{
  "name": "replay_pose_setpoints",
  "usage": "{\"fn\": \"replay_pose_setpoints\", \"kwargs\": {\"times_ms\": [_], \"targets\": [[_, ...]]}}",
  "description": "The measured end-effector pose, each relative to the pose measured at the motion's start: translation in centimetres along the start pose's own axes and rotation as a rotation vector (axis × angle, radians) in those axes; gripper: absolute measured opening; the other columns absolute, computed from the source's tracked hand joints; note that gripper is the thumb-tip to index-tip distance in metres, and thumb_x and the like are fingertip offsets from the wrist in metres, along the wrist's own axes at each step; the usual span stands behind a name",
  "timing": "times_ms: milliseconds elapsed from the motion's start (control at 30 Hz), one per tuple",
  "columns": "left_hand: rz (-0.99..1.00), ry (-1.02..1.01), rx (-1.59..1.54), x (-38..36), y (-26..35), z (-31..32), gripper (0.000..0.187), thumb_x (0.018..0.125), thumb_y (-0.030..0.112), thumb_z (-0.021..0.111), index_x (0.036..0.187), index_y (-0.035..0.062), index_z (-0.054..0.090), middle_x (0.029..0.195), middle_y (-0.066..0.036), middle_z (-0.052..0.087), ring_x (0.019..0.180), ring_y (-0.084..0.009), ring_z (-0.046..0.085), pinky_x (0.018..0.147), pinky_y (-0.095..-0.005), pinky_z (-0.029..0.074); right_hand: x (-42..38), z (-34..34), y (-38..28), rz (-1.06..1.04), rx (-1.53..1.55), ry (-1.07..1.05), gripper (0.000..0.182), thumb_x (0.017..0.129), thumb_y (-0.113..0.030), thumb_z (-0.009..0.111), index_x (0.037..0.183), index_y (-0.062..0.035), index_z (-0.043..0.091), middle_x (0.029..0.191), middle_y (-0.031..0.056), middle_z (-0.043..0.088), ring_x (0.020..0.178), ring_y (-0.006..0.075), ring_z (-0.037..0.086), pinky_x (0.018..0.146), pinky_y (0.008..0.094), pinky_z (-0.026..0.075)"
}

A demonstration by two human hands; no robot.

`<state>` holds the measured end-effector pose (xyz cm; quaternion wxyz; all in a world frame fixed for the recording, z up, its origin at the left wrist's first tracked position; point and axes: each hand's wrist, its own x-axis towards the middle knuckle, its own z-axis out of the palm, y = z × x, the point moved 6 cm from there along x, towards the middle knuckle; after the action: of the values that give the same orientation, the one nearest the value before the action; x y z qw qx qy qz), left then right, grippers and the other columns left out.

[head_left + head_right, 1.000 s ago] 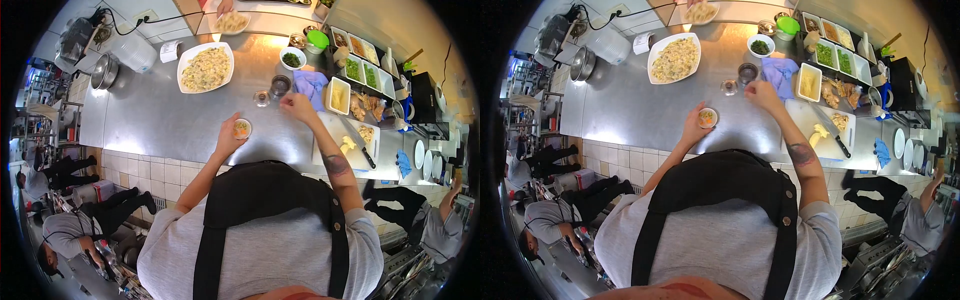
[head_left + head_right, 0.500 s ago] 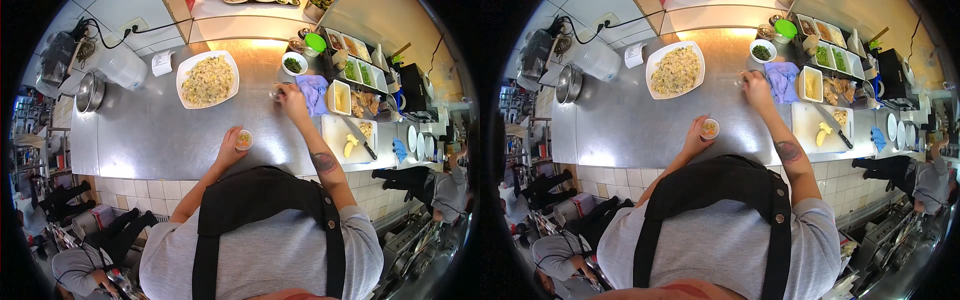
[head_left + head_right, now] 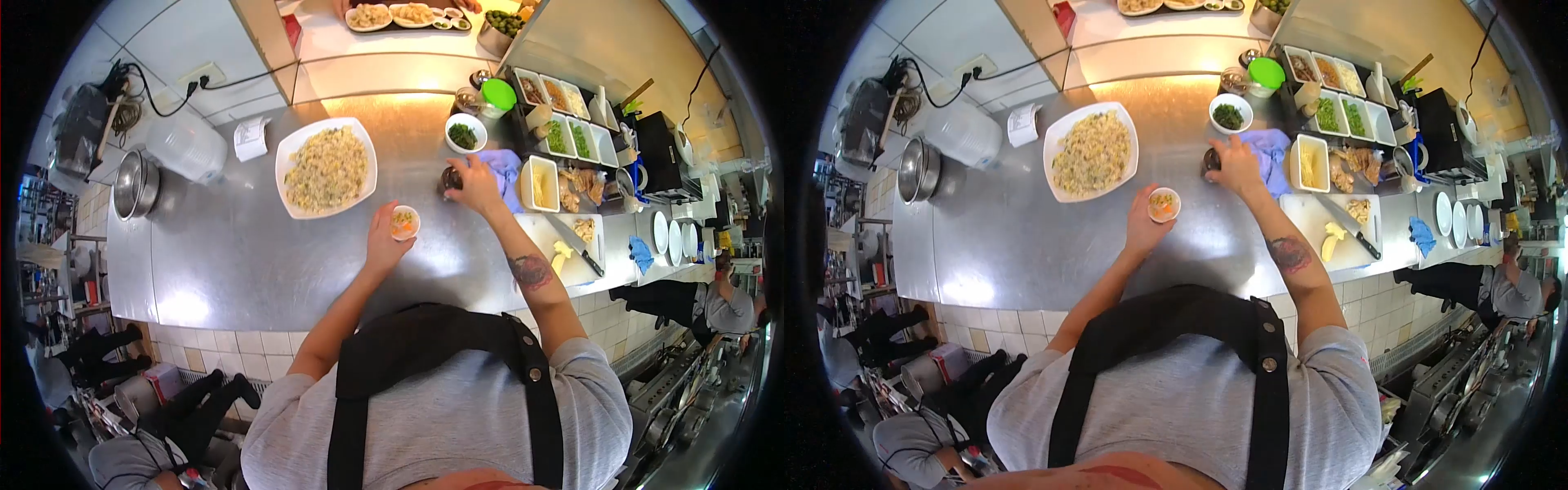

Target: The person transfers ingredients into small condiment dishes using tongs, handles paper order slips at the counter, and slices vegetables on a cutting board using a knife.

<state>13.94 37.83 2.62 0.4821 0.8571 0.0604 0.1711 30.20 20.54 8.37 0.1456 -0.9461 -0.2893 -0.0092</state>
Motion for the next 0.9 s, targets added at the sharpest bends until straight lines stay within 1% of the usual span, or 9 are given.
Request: {"fn": "replay_pose_setpoints", "kwargs": {"times_ms": [33,133,233,300,367,500,700,767,900], "targets": [[0.009,0.039,0.000,2.1,0.5,0.5,0.083,0.061,0.007,0.082,0.135,0.0045,0.046,0.127,-0.019,0.054,0.116,-0.0375,0.053,0.099,-0.0424,0.045,0.0,-0.4,-0.5,0.000,-0.022,0.014,0.064,0.065,-0.022,0.084,0.124,-0.0188,0.060,0.122,0.0165,0.054,0.104,0.0384,0.060,0.087,0.0462,0.053],[0.018,0.139,-0.006,9.5,1.3,2.2,0.083,0.061,0.007,0.082,0.135,0.0035,0.045,0.127,-0.020,0.054,0.115,-0.0377,0.053,0.098,-0.0436,0.045,1.2,2.4,1.4,0.057,0.076,-0.227,0.073,0.063,-0.018,0.083,0.130,-0.0161,0.055,0.116,0.0197,0.056,0.106,0.0397,0.060,0.091,0.0439,0.052],[0.033,0.223,0.033,16.9,0.9,4.2,0.085,0.060,0.009,0.083,0.135,0.0029,0.045,0.127,-0.020,0.055,0.115,-0.0374,0.052,0.099,-0.0443,0.044,2.3,1.5,2.9,0.080,0.118,-0.225,0.072,0.064,-0.019,0.081,0.130,-0.0165,0.054,0.122,0.0190,0.052,0.106,0.0412,0.058,0.089,0.0472,0.052],[0.117,0.297,0.128,21.8,0.2,5.5,0.088,0.058,0.012,0.084,0.136,0.0027,0.045,0.126,-0.020,0.056,0.114,-0.0372,0.052,0.100,-0.0442,0.043,3.4,-1.8,4.2,0.071,0.175,-0.070,0.072,0.063,-0.016,0.080,0.129,-0.0153,0.054,0.121,0.0190,0.052,0.106,0.0412,0.058,0.089,0.0476,0.052],[0.099,0.216,0.187,26.6,-0.5,7.0,0.088,0.057,0.014,0.085,0.136,0.0026,0.046,0.124,-0.019,0.058,0.112,-0.0368,0.052,0.100,-0.0433,0.043,4.8,-5.4,5.4,0.047,0.122,0.060,0.068,0.062,-0.012,0.080,0.126,-0.0138,0.054,0.117,0.0182,0.054,0.104,0.0399,0.058,0.087,0.0480,0.053],[0.081,0.073,0.248,34.4,-1.4,10.5,0.087,0.057,0.016,0.085,0.135,0.0029,0.048,0.121,-0.017,0.062,0.109,-0.0357,0.053,0.099,-0.0413,0.044,8.8,-6.6,10.3,0.081,-0.114,0.015,0.058,0.066,-0.009,0.080,0.117,-0.0129,0.053,0.112,0.0165,0.054,0.104,0.0371,0.058,0.083,0.0473,0.054],[0.021,0.021,0.211,40.1,-3.6,16.2,0.087,0.058,0.016,0.085,0.136,0.0038,0.048,0.123,-0.017,0.062,0.110,-0.0356,0.053,0.099,-0.0410,0.044,11.8,-3.5,14.1,-0.006,-0.216,-0.092,0.051,0.067,-0.003,0.076,0.113,-0.0118,0.055,0.107,0.0146,0.057,0.101,0.0335,0.061,0.081,0.0450,0.054],[-0.005,-0.001,0.129,41.3,-4.0,17.5,0.091,0.059,0.011,0.085,0.139,0.0037,0.044,0.130,-0.018,0.057,0.116,-0.0371,0.051,0.102,-0.0411,0.043,12.3,-2.8,14.5,-0.024,-0.223,-0.094,0.048,0.067,-0.003,0.074,0.111,-0.0110,0.056,0.104,0.0149,0.058,0.097,0.0333,0.062,0.079,0.0434,0.054],[0.093,0.092,0.025,41.9,-3.5,17.7,0.099,0.060,0.003,0.083,0.145,0.0035,0.034,0.140,-0.022,0.046,0.127,-0.0393,0.045,0.109,-0.0414,0.039,12.8,-1.4,14.7,0.022,-0.265,-0.134,0.035,0.078,-0.006,0.066,0.111,-0.0112,0.056,0.104,0.0161,0.057,0.097,0.0354,0.062,0.079,0.0423,0.055]]}}
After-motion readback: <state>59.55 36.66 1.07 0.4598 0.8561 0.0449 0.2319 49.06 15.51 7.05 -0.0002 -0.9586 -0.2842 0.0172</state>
